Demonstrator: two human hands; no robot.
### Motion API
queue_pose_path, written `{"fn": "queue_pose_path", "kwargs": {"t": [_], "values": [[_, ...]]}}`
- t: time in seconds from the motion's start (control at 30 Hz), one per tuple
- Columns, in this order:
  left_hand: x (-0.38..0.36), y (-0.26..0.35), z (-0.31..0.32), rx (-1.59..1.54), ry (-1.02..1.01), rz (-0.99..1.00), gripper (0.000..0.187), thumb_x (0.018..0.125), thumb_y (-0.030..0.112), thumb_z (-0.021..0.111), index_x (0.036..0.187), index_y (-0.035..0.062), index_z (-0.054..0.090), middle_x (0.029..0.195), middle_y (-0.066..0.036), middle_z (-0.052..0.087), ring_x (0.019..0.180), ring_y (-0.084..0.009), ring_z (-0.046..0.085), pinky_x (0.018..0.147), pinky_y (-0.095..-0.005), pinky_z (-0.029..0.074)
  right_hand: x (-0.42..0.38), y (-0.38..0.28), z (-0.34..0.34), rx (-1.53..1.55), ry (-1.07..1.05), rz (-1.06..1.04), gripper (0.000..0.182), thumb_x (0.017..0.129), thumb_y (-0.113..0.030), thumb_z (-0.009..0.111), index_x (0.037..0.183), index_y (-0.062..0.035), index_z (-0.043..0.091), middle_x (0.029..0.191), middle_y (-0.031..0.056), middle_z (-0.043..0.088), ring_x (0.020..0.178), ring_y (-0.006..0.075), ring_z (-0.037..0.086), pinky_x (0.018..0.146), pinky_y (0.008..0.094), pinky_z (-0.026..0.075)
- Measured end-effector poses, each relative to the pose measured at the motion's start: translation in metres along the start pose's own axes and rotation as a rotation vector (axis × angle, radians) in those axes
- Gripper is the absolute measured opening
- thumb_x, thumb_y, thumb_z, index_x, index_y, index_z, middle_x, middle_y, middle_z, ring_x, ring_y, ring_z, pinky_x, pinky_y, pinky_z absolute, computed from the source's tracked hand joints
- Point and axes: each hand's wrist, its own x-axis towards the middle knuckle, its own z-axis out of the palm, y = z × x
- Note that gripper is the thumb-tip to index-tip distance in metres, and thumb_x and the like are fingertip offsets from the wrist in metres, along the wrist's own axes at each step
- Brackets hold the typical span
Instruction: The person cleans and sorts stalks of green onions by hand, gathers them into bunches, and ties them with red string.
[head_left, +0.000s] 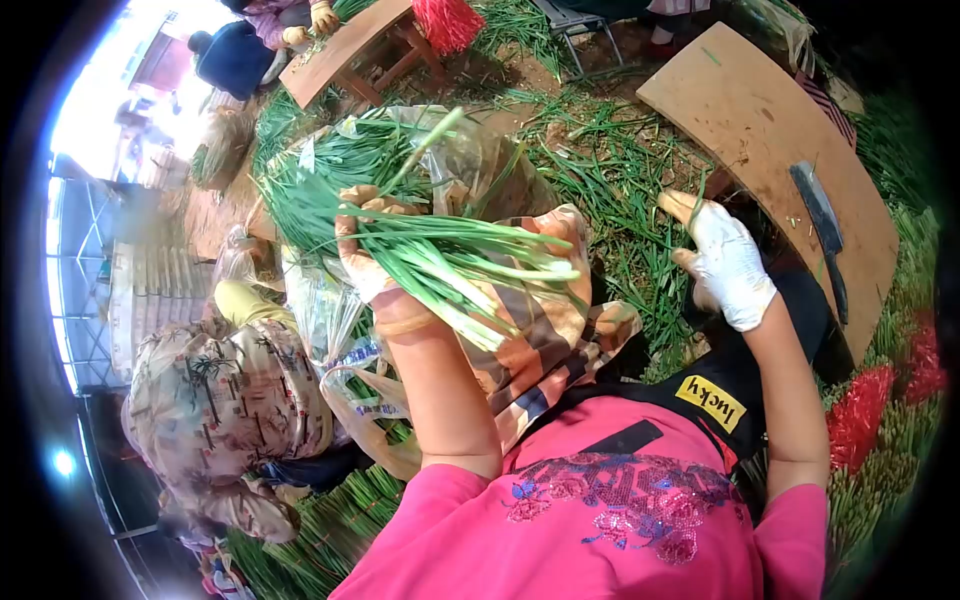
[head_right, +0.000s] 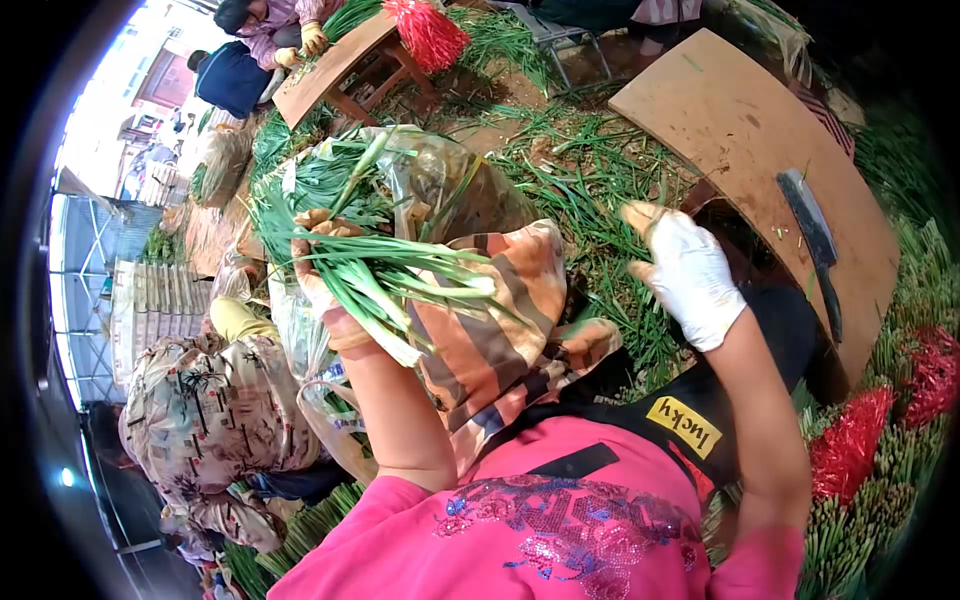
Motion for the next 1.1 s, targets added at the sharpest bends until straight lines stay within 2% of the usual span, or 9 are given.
{"fn": "queue_pose_path", "kwargs": {"t": [0.1, 0.2, 0.3, 0.37, 0.53, 0.63, 0.67, 0.87, 1.1], "values": [[0.000, -0.026, 0.009, 0.065, 0.056, 0.002, 0.014, 0.084, 0.009, 0.059, 0.098, 0.0086, 0.058, 0.082, 0.002, 0.056, 0.072, -0.0092, 0.051, 0.069, -0.0258, 0.044, 0.021, -0.052, -0.016, 0.597, 0.081, -0.187, 0.059, 0.074, -0.007, 0.065, 0.130, -0.0083, 0.045, 0.126, 0.0110, 0.052, 0.115, 0.0241, 0.051, 0.097, 0.0330, 0.040], [0.000, -0.042, 0.007, 0.134, 0.047, 0.034, 0.012, 0.085, 0.008, 0.058, 0.097, 0.0082, 0.057, 0.089, 0.002, 0.057, 0.072, -0.0090, 0.051, 0.069, -0.0244, 0.043, 0.028, -0.074, 0.007, 1.487, -0.278, -0.071, 0.048, 0.089, -0.023, 0.057, 0.131, -0.0044, 0.044, 0.129, 0.0066, 0.050, 0.118, 0.0160, 0.045, 0.098, 0.0312, 0.038], [-0.001, -0.041, 0.004, 0.073, 0.004, -0.028, 0.012, 0.084, 0.008, 0.059, 0.095, 0.0078, 0.057, 0.091, 0.002, 0.057, 0.071, -0.0083, 0.050, 0.068, -0.0240, 0.043, 0.020, -0.075, 0.018, 1.796, -0.701, 0.272, 0.046, 0.090, -0.022, 0.056, 0.131, -0.0042, 0.044, 0.114, 0.0026, 0.057, 0.093, 0.0073, 0.057, 0.074, 0.0201, 0.048], [-0.002, -0.040, 0.001, 0.004, -0.043, -0.055, 0.011, 0.084, 0.008, 0.060, 0.095, 0.0075, 0.057, 0.092, 0.002, 0.057, 0.071, -0.0082, 0.050, 0.067, -0.0240, 0.043, 0.010, -0.085, 0.019, 1.689, -0.610, 0.260, 0.047, 0.089, -0.027, 0.059, 0.129, -0.0048, 0.047, 0.098, 0.0003, 0.061, 0.075, 0.0014, 0.054, 0.055, 0.0126, 0.039], [-0.001, -0.047, -0.008, 0.272, -0.094, 0.023, 0.012, 0.085, 0.013, 0.060, 0.095, 0.0085, 0.055, 0.095, 0.000, 0.058, 0.066, -0.0067, 0.050, 0.065, -0.0257, 0.043, 0.004, -0.080, 0.034, 1.574, -0.625, 0.145, 0.041, 0.088, -0.034, 0.060, 0.114, -0.0027, 0.057, 0.078, 0.0005, 0.061, 0.062, 0.0037, 0.053, 0.049, 0.0163, 0.040], [-0.003, -0.049, -0.004, 0.332, -0.076, 0.065, 0.011, 0.087, 0.015, 0.058, 0.095, 0.0075, 0.055, 0.095, -0.001, 0.058, 0.065, -0.0074, 0.050, 0.064, -0.0263, 0.043, 0.001, -0.079, 0.040, 1.207, -0.328, 0.015, 0.024, 0.091, -0.026, 0.055, 0.095, -0.0039, 0.062, 0.068, -0.0008, 0.060, 0.052, 0.0070, 0.054, 0.047, 0.0201, 0.044], [-0.004, -0.048, -0.002, 0.361, -0.010, 0.095, 0.011, 0.088, 0.015, 0.058, 0.094, 0.0068, 0.055, 0.095, -0.001, 0.058, 0.065, -0.0081, 0.051, 0.064, -0.0269, 0.044, -0.003, -0.073, 0.028, 1.295, -0.509, 0.288, 0.024, 0.091, -0.024, 0.053, 0.094, -0.0027, 0.063, 0.066, 0.0003, 0.059, 0.050, 0.0088, 0.055, 0.047, 0.0219, 0.045], [-0.005, -0.036, -0.005, 0.247, -0.055, 0.106, 0.012, 0.087, 0.012, 0.059, 0.097, 0.0075, 0.056, 0.094, 0.000, 0.058, 0.070, -0.0099, 0.053, 0.066, -0.0259, 0.045, -0.008, -0.056, 0.000, 0.624, 0.327, -0.001, 0.038, 0.071, 0.003, 0.061, 0.108, -0.0023, 0.058, 0.105, 0.0112, 0.061, 0.093, 0.0232, 0.060, 0.086, 0.0314, 0.047], [-0.011, -0.055, -0.011, 0.300, -0.017, 0.117, 0.013, 0.085, 0.016, 0.061, 0.095, 0.0083, 0.058, 0.086, -0.003, 0.062, 0.073, -0.0143, 0.059, 0.068, -0.0277, 0.051, -0.035, -0.081, 0.023, 0.919, 0.186, 0.068, 0.026, 0.067, -0.006, 0.075, 0.090, -0.0017, 0.062, 0.081, 0.0064, 0.056, 0.073, 0.0141, 0.058, 0.058, 0.0246, 0.048]]}}
